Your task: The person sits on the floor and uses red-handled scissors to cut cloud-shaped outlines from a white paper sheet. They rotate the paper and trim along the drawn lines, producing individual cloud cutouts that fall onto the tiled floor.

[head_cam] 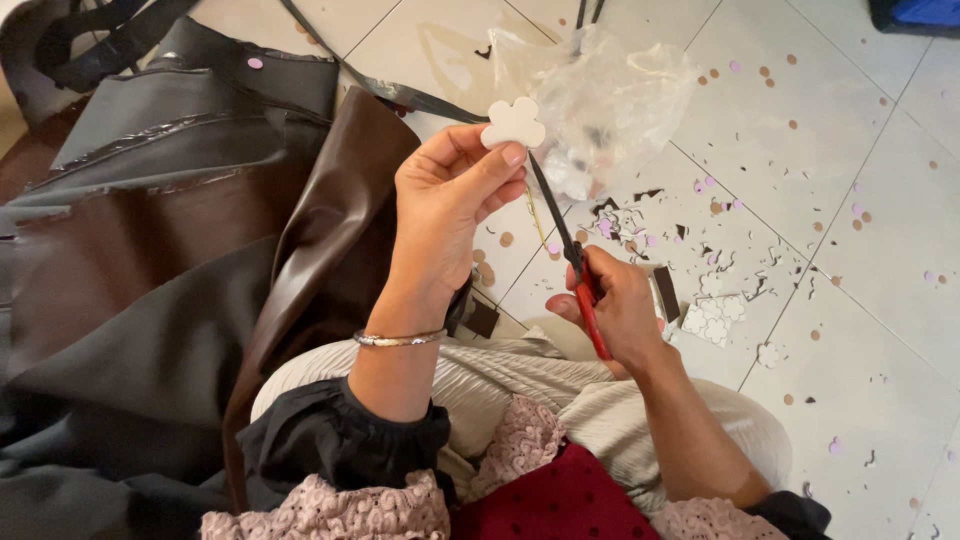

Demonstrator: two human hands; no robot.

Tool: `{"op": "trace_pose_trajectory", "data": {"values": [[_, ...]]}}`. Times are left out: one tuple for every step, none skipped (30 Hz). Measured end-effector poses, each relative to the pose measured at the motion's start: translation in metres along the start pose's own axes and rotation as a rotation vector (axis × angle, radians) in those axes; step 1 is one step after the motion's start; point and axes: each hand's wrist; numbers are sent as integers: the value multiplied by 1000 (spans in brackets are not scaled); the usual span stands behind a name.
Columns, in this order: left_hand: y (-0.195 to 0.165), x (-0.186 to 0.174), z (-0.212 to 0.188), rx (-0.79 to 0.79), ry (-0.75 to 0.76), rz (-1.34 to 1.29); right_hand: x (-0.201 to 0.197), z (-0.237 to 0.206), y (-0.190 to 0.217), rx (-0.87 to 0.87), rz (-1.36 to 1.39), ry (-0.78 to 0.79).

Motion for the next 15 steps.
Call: {"op": "trace_pose_trajectory", "data": {"values": [[0,0,0,-1,3,3,0,0,0,-1,-6,-1],[0,0,-1,-2,7,6,0,0,0,-2,-13,-2],[-1,1,-1,10,11,11,0,0,0,3,10,-5],[-1,1,-1,20,14,14,1,0,0,9,31,-7],[-1,1,-1,32,18,19,2,-1,1,14,54,-10],[-1,1,-1,40,25,27,1,-1,1,6,40,-16],[-1,1,-2,49,32,34,1,0,2,-4,25,-21],[-2,1,-2,57,39,42,1,0,2,-12,11,-26],[-2,1,-3,63,45,44,0,0,3,10,15,-27],[-2,1,-3,69,50,46,0,0,4,31,20,-28],[-3,2,-4,75,56,49,-1,0,4,53,24,-28],[-3,1,-4,75,56,51,-1,0,4,39,20,-26],[-3,1,-4,77,58,53,-1,0,4,22,17,-25],[-3,1,-4,78,59,56,-2,0,4,6,14,-23],[-3,1,-4,82,61,62,-2,0,4,0,8,-26]]}}
Point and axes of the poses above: each hand's wrist, its own z-axis towards the middle knuckle, its own x-axis out of the palm, y = z × x, and after that the axes turned 4 degrees about z, right-handed
